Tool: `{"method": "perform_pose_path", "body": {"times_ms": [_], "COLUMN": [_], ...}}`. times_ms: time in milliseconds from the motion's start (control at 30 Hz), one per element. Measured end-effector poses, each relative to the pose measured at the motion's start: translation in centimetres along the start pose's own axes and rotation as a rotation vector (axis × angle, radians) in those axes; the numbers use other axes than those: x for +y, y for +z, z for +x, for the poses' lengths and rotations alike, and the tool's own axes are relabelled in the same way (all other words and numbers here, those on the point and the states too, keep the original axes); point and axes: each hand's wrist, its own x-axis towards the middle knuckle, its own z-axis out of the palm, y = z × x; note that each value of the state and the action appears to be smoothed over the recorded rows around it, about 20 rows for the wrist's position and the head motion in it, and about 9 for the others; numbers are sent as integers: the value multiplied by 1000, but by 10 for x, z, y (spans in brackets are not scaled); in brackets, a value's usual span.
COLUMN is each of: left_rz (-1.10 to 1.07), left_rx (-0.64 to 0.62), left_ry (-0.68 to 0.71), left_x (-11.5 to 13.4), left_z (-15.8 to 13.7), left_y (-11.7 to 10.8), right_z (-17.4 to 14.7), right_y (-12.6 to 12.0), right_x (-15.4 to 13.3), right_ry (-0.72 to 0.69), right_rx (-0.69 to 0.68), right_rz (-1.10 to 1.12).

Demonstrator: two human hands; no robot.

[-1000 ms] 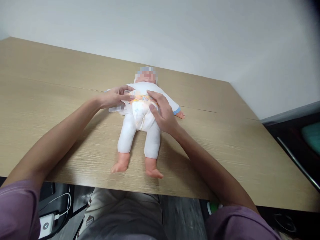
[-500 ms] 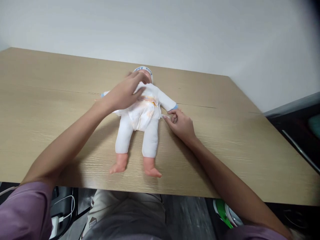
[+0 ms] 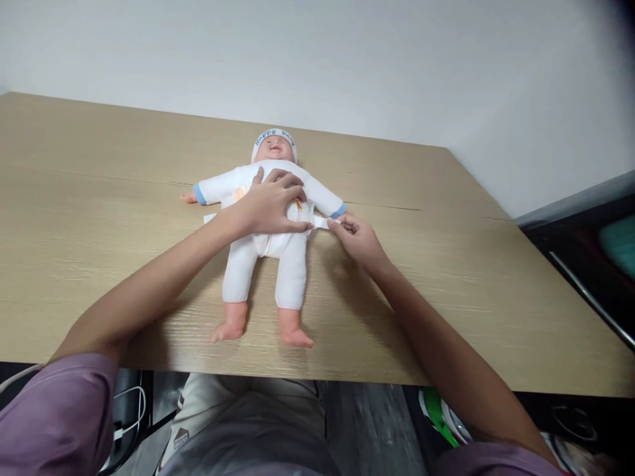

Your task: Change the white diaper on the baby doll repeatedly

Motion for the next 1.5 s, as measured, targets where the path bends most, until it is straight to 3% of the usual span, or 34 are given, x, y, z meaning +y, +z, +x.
{"method": "perform_pose_path", "body": {"times_ms": [167,400,500,633,700,800,900,1000,1133,1233,1367,1433,1500], "left_rz": [26,-22,-51,-69,-83,-118,-237,-360,-244,-105,67,128,154], "left_rx": [-21,-18,0,-1,4,35,132,331,500,457,255,164,99], "left_ry": [-44,-89,-90,-95,-93,-70,26,72,-82,-249,-377,-404,-403], "left_x": [6,7,6,3,2,0,-6,-22,-61,-89,-106,-106,-105], "left_z": [0,0,-1,-1,0,0,-5,-23,-68,-105,-133,-136,-136], "left_y": [-1,-2,0,3,5,4,0,-4,-2,0,1,2,3], "right_z": [14,48,39,7,-7,-15,-10,-5,-6,-11,-13,-12,-9], "right_y": [5,59,68,57,52,48,47,45,41,40,42,46,52], "right_x": [-30,-54,-54,-50,-44,-33,-24,-18,-14,-20,-46,-67,-90], "right_ry": [-87,-225,-285,-532,-654,-709,-699,-746,-833,-875,-902,-896,-900], "right_rx": [11,-47,43,137,77,-77,-109,-123,-83,-27,47,12,-108], "right_rz": [208,163,120,-119,-231,-282,-303,-322,-315,-321,-310,-301,-340]}}
